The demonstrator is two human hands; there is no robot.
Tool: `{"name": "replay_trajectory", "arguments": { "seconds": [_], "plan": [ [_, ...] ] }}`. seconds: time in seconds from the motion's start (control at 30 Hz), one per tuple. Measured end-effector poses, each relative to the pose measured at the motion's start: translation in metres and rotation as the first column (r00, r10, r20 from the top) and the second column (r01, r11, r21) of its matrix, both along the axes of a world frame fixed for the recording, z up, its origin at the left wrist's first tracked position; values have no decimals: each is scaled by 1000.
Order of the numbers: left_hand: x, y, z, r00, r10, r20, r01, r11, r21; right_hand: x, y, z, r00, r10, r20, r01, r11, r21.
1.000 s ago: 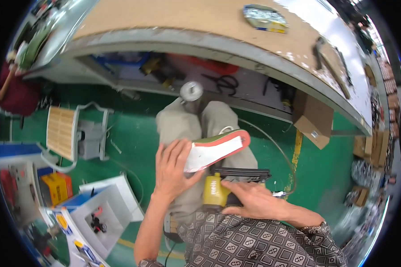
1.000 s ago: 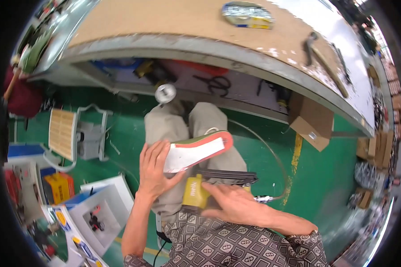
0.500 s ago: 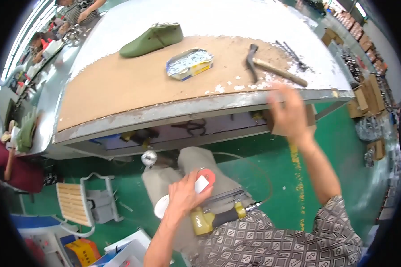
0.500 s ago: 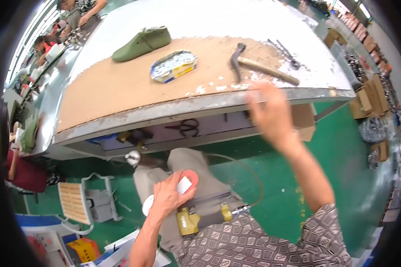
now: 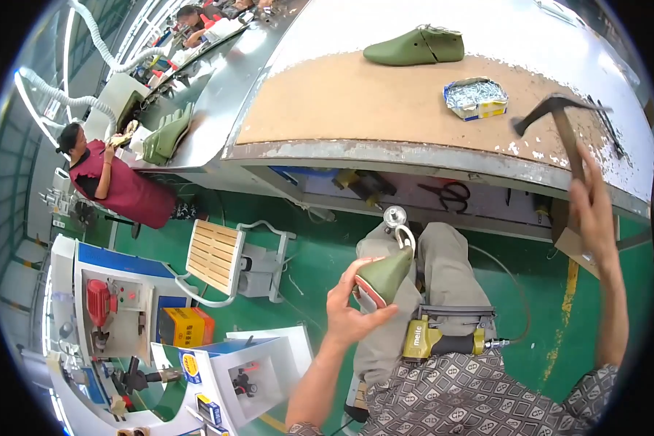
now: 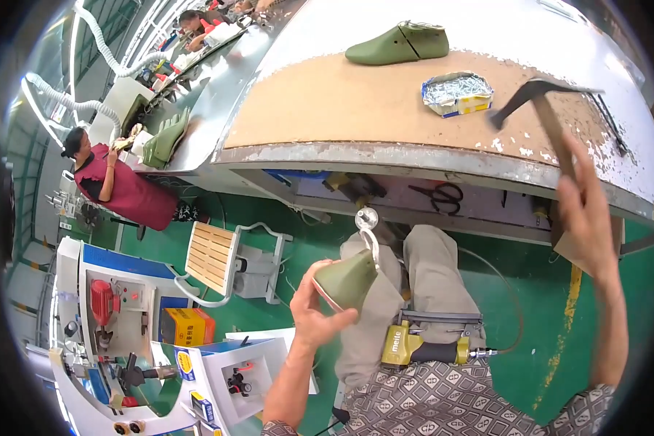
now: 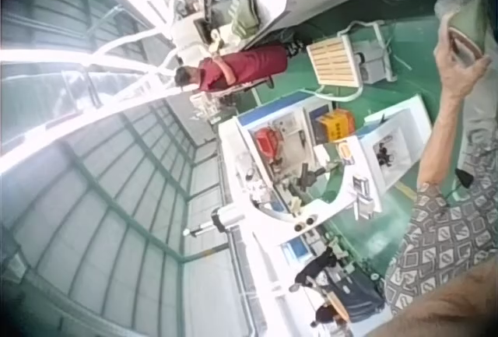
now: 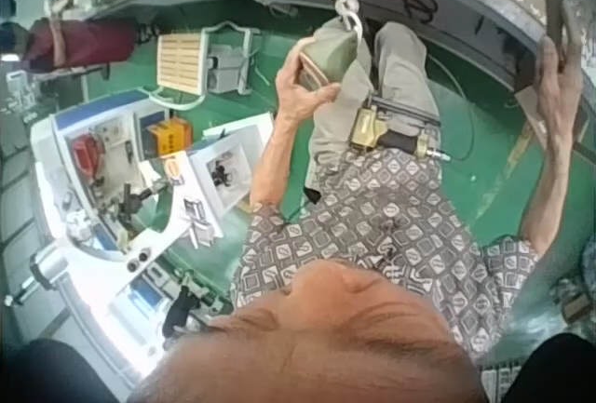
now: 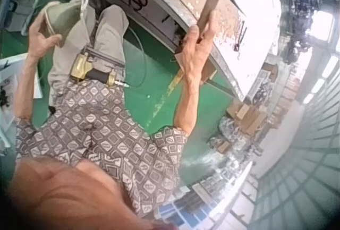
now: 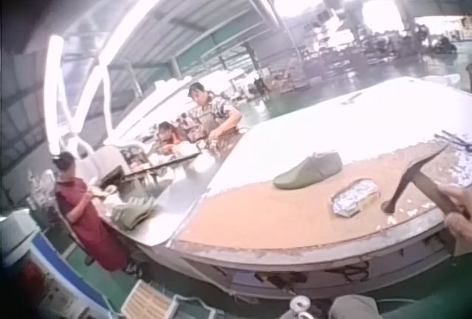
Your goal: Assembling and nailing components of a shoe sole onto a shoe last.
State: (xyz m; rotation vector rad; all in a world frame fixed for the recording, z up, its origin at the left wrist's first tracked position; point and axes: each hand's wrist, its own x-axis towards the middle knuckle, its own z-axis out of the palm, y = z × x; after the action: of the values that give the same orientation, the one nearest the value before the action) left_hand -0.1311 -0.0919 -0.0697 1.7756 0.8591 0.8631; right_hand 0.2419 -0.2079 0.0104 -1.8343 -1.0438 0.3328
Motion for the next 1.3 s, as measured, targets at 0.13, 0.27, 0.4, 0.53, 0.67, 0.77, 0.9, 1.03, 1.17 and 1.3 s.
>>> {"name": "replay_trajectory", "arguments": {
  "seconds": [0.13, 0.27, 0.4, 0.53, 0.67, 0.77, 0.9, 1.03, 1.17, 1.3],
  "plan": [
    [4, -2, 6, 997, 58, -41, -58, 998, 14, -72, -27, 18, 868, 370, 331, -429, 895, 123],
    [12, 2, 3, 985, 6, -170, 15, 992, 127, -103, -12, 23, 703, 570, 425, -631, 776, 3],
    [27, 6, -9, 946, -158, -283, 184, 980, 69, -107, -20, -13, 801, 572, 179, -546, 819, -175],
    [64, 14, -44, 695, -376, -613, 403, 909, -100, -109, -36, -60, 917, 381, 116, -384, 923, 6],
    [81, 20, -55, 594, -333, -732, 483, 875, -6, -88, -56, -91, 936, 352, -30, -352, 923, -156],
    [80, 42, -50, 531, -595, -604, 532, 788, -308, -88, -59, -99, 902, 382, 200, -361, 923, -133],
    [81, 66, -59, 649, -681, -339, 399, 684, -611, -80, -82, -132, 935, 309, 177, -343, 914, 217],
    [87, 72, -62, 596, -743, -303, 433, 615, -659, -77, -74, -138, 933, 331, 139, -355, 910, 216],
    [92, 73, -63, 570, -754, -325, 441, 615, -654, -72, -51, -161, 872, 399, 285, -367, 917, -159],
    [88, 69, -55, 611, -711, -348, 369, 645, -669, -72, -60, -140, 963, 255, 84, -267, 946, 184]
  ]
}}
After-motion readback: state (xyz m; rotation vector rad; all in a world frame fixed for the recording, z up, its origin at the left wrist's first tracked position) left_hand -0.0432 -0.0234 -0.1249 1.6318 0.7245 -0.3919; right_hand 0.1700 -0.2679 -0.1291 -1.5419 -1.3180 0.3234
